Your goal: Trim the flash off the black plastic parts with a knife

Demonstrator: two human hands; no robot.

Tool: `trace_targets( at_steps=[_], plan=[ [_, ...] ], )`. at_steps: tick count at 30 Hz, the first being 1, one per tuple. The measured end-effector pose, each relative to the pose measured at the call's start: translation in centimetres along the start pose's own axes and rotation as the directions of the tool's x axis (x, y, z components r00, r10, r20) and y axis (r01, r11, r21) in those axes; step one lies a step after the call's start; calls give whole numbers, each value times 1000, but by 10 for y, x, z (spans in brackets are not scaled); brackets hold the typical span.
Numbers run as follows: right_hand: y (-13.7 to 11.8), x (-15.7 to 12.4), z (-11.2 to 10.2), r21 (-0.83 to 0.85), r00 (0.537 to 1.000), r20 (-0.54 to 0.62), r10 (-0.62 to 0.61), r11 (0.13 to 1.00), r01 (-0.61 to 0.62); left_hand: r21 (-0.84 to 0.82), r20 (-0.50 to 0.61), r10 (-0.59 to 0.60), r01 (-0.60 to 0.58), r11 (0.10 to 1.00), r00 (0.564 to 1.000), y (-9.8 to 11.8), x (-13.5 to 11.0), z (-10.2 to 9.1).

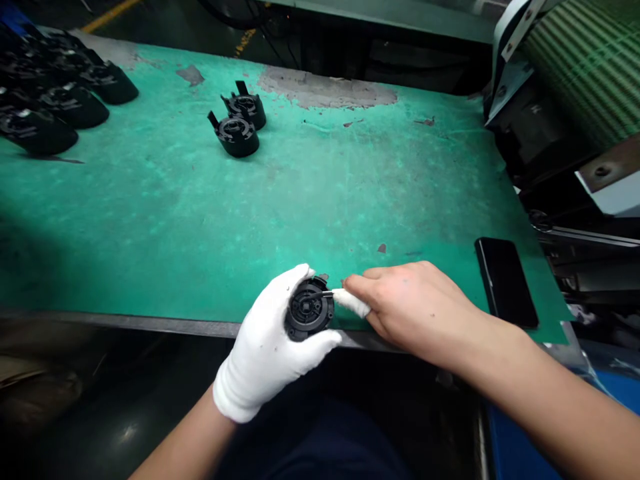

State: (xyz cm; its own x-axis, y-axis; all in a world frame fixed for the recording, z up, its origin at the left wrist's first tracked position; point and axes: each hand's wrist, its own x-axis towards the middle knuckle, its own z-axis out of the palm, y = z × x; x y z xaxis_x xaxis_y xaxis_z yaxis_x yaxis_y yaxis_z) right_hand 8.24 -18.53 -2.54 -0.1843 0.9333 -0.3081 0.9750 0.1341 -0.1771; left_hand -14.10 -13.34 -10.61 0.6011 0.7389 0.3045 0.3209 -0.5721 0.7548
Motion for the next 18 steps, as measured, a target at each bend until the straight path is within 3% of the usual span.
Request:
trace_targets(
  at_steps=[8, 15, 18],
  plan=[
    [-9, -18, 12, 192, 978, 207, -12, 981, -28, 17, -28, 60, -59, 998, 998, 3, 4, -4],
    [-22, -36, 36, 319, 996, 23, 82, 944, -85, 8, -34, 32, -32, 999, 999, 0, 1, -1],
    [-27, -38, 39, 325, 993, 57, 106, 938, -119, 9, -30, 14, -14, 1000, 999, -1, 0, 1]
  ],
)
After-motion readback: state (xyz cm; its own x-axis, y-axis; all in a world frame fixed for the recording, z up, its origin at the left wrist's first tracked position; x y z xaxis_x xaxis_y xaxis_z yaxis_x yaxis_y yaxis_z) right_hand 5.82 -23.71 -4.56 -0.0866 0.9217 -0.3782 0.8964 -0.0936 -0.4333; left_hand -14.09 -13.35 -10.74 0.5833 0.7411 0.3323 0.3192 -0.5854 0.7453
